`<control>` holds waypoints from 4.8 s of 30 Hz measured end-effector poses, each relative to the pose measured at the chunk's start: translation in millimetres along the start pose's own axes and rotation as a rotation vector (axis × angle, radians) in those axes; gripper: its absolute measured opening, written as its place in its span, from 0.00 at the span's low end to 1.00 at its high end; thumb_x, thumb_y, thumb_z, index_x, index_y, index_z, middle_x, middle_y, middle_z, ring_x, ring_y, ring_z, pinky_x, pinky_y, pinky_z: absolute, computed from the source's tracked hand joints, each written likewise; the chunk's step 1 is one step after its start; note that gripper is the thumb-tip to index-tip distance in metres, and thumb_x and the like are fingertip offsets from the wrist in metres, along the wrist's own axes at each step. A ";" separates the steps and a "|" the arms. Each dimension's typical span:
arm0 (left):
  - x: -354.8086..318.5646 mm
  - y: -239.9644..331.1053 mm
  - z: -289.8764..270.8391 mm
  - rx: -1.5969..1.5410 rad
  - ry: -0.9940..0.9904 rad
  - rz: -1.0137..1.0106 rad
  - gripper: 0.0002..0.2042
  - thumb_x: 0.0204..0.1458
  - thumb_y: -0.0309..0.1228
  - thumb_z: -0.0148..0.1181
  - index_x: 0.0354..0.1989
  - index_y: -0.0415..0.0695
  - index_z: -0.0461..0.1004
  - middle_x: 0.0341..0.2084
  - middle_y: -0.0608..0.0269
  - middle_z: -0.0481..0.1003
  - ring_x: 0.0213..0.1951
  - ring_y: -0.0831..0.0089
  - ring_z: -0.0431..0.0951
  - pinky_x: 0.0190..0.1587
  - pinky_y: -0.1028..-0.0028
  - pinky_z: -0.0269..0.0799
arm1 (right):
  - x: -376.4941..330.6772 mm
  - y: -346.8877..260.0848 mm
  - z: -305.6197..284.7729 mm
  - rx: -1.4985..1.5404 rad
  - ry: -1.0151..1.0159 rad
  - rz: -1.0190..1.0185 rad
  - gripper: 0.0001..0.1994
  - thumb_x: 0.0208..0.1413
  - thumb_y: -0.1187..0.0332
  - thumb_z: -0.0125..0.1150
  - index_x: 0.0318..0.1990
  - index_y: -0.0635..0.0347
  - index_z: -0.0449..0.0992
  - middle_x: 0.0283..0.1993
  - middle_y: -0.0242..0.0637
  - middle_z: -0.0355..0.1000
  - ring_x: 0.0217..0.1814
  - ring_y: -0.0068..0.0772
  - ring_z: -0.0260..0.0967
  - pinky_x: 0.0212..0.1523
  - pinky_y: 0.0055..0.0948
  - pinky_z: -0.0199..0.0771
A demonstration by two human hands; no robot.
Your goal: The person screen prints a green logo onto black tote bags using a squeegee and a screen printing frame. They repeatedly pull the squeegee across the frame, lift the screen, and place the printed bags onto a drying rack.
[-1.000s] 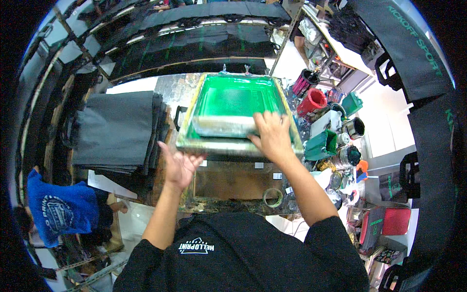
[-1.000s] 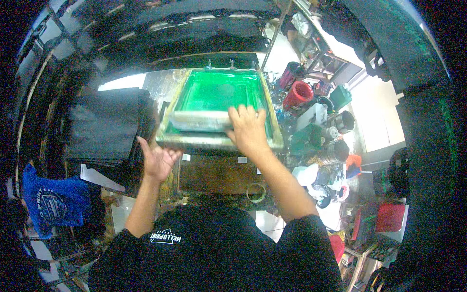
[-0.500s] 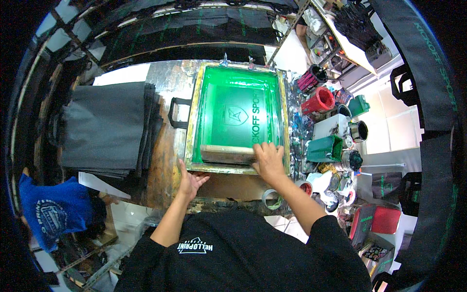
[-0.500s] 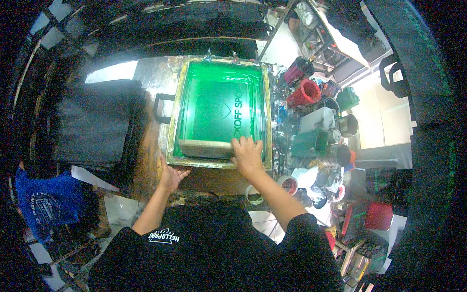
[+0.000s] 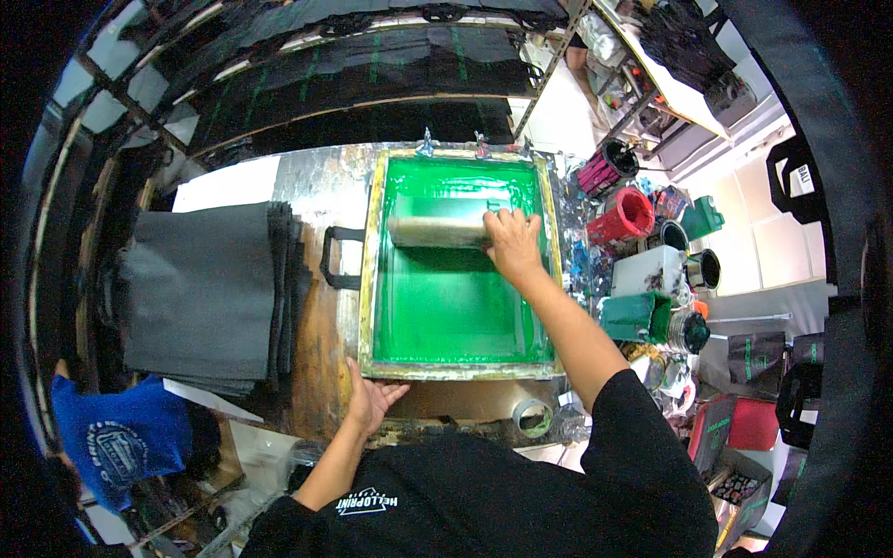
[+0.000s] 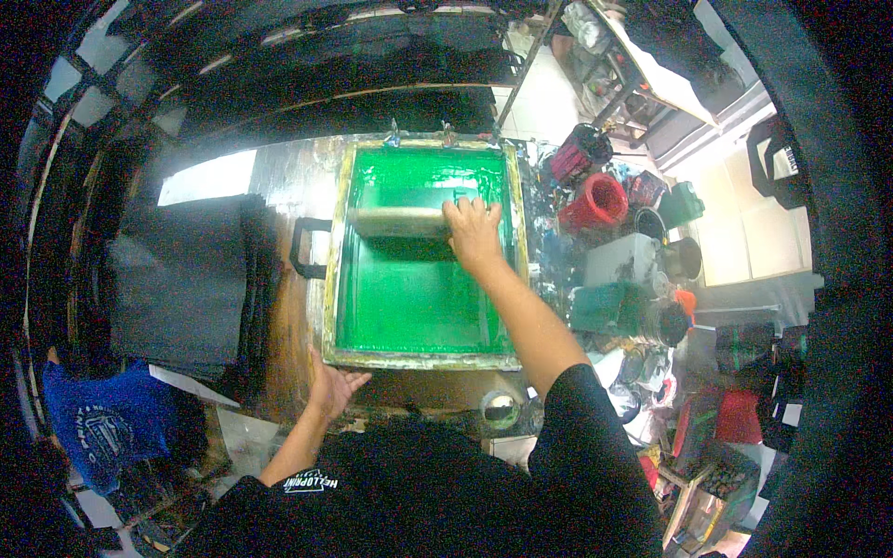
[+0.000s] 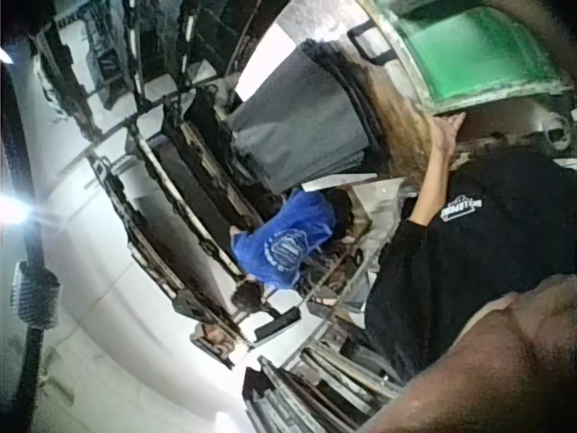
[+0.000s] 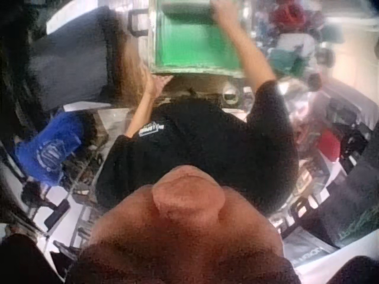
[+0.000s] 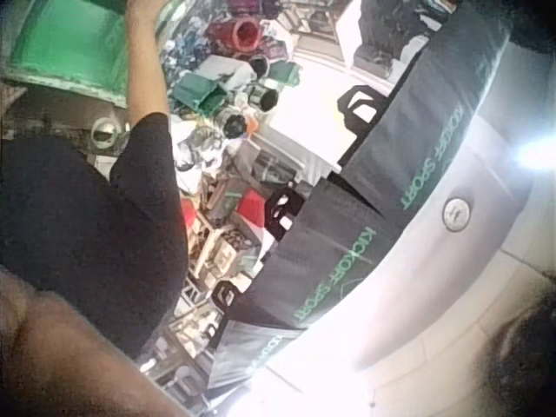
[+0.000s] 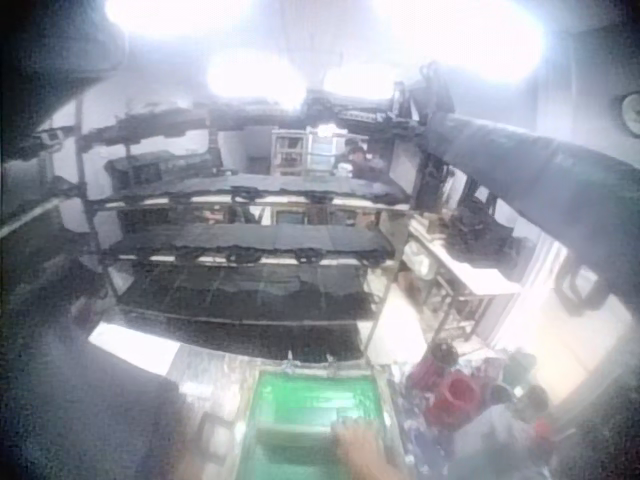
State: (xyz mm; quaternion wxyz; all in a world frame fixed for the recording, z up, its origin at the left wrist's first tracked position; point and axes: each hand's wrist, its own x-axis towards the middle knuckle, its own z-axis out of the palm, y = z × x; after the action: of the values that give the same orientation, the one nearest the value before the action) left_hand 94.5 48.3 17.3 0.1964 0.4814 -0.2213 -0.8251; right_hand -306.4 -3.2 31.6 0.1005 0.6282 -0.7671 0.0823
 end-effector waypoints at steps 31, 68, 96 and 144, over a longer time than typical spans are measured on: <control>287.5 208.7 164.5 1.849 0.327 1.419 0.24 0.58 0.56 0.66 0.36 0.44 0.73 0.36 0.56 0.73 0.44 0.56 0.74 0.49 0.58 0.73 | 99.9 41.5 60.0 -0.148 0.175 -0.055 0.15 0.56 0.68 0.63 0.52 0.44 0.75 0.42 0.29 0.71 0.49 0.35 0.71 0.50 0.44 0.65; 36.9 11.6 32.9 1.637 0.153 1.298 0.33 0.48 0.52 0.76 0.54 0.41 0.74 0.49 0.51 0.72 0.54 0.49 0.71 0.59 0.55 0.68 | -188.4 -83.9 -58.7 0.023 -0.121 -0.044 0.24 0.53 0.64 0.70 0.59 0.46 0.75 0.44 0.33 0.69 0.49 0.38 0.68 0.53 0.46 0.61; -31.7 122.5 85.0 0.514 0.143 1.233 0.34 0.59 0.29 0.74 0.72 0.36 0.66 0.54 0.62 0.77 0.49 0.76 0.78 0.52 0.74 0.77 | -63.1 -52.2 -230.3 0.042 0.411 -0.072 0.23 0.57 0.43 0.67 0.48 0.51 0.79 0.39 0.37 0.71 0.47 0.41 0.70 0.57 0.53 0.56; -223.1 285.7 -387.9 0.175 0.983 0.800 0.15 0.63 0.35 0.65 0.54 0.41 0.79 0.45 0.59 0.83 0.41 0.65 0.83 0.40 0.65 0.76 | 38.9 -33.6 -295.7 0.064 0.447 -0.060 0.24 0.64 0.43 0.62 0.40 0.59 0.79 0.37 0.44 0.78 0.45 0.48 0.75 0.51 0.49 0.63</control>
State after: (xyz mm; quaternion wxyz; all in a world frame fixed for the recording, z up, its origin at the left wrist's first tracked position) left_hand 570.5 -135.8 163.3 0.5277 0.6980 -0.3347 -0.3498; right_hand -265.9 28.1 327.3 0.2502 0.6197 -0.7038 0.2408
